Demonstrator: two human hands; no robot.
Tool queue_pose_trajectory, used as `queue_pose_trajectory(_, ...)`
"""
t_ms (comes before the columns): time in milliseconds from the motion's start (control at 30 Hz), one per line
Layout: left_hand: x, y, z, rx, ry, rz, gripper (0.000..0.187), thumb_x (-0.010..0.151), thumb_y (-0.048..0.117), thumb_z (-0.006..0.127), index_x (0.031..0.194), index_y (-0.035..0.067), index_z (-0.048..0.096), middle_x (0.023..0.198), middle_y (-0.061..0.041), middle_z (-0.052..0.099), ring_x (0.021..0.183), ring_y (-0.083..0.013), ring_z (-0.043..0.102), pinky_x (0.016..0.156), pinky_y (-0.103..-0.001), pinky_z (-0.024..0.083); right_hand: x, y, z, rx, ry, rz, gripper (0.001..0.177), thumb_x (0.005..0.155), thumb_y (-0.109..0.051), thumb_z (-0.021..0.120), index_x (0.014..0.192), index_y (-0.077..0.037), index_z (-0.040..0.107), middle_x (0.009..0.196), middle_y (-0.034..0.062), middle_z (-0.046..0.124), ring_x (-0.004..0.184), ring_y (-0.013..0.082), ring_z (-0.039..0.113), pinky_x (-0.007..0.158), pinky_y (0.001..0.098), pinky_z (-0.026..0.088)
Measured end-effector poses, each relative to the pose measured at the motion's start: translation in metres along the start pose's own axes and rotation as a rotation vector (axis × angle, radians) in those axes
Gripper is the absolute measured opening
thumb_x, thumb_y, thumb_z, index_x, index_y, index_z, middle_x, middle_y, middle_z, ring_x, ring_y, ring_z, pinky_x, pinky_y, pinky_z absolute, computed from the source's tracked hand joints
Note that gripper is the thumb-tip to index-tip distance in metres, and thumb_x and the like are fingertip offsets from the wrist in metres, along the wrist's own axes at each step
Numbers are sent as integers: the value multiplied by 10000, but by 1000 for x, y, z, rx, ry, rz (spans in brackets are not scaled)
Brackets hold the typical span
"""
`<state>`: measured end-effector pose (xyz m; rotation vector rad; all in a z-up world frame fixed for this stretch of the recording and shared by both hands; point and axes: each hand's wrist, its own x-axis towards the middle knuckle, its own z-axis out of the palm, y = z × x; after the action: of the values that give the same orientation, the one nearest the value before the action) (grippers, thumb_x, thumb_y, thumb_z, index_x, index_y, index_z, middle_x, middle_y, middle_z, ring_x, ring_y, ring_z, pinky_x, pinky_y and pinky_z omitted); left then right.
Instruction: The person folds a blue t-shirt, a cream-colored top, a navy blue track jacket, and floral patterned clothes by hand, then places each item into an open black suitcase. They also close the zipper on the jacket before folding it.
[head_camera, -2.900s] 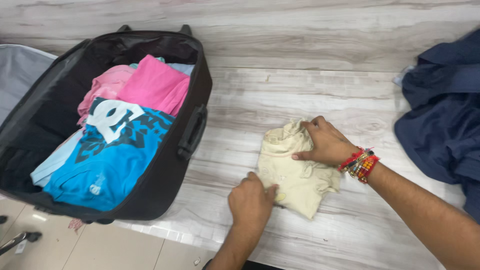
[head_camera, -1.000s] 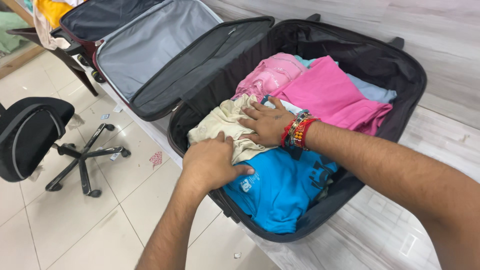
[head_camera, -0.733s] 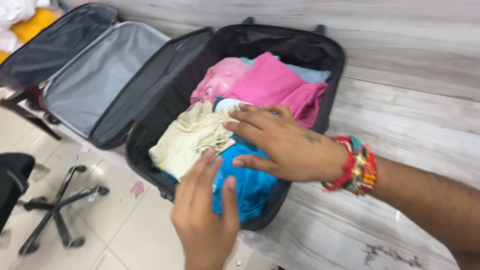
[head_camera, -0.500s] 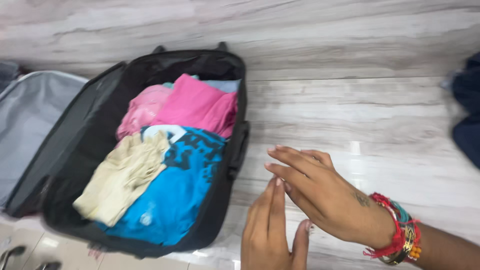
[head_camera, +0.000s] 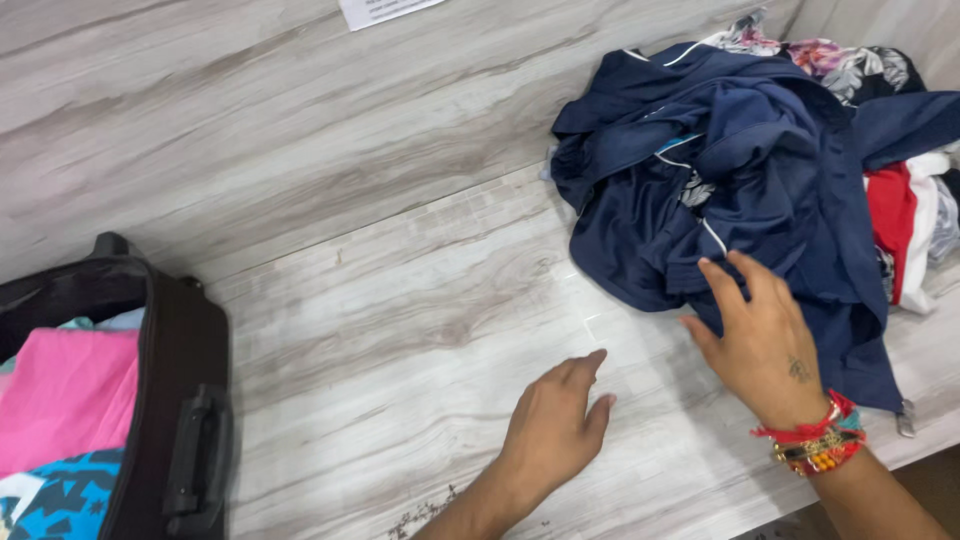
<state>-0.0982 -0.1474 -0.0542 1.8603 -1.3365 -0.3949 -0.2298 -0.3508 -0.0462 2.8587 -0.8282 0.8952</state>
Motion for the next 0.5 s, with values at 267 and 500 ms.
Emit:
queue_pose_trajectory(267,116,2,55,-25,188,181,890,747,220,850,1499,-19,439,1117,-236,634,983,-393,647,806,-440,536,40,36,26,10,64,-42,305,843,-52,698,1140,-121,717,1053,67,729,1029,271,692,871,480,520)
queue_pose_trajectory(500,101,-83,41,-840,-58,-72,302,957,17,676,1250,-17,611,1176,-81,697,1095,-185,674,970,-353,570,54,-53,-2,670,182,-218,237,830,63,635,1059,8,659,915,160,697,845,359,702,727,430,559)
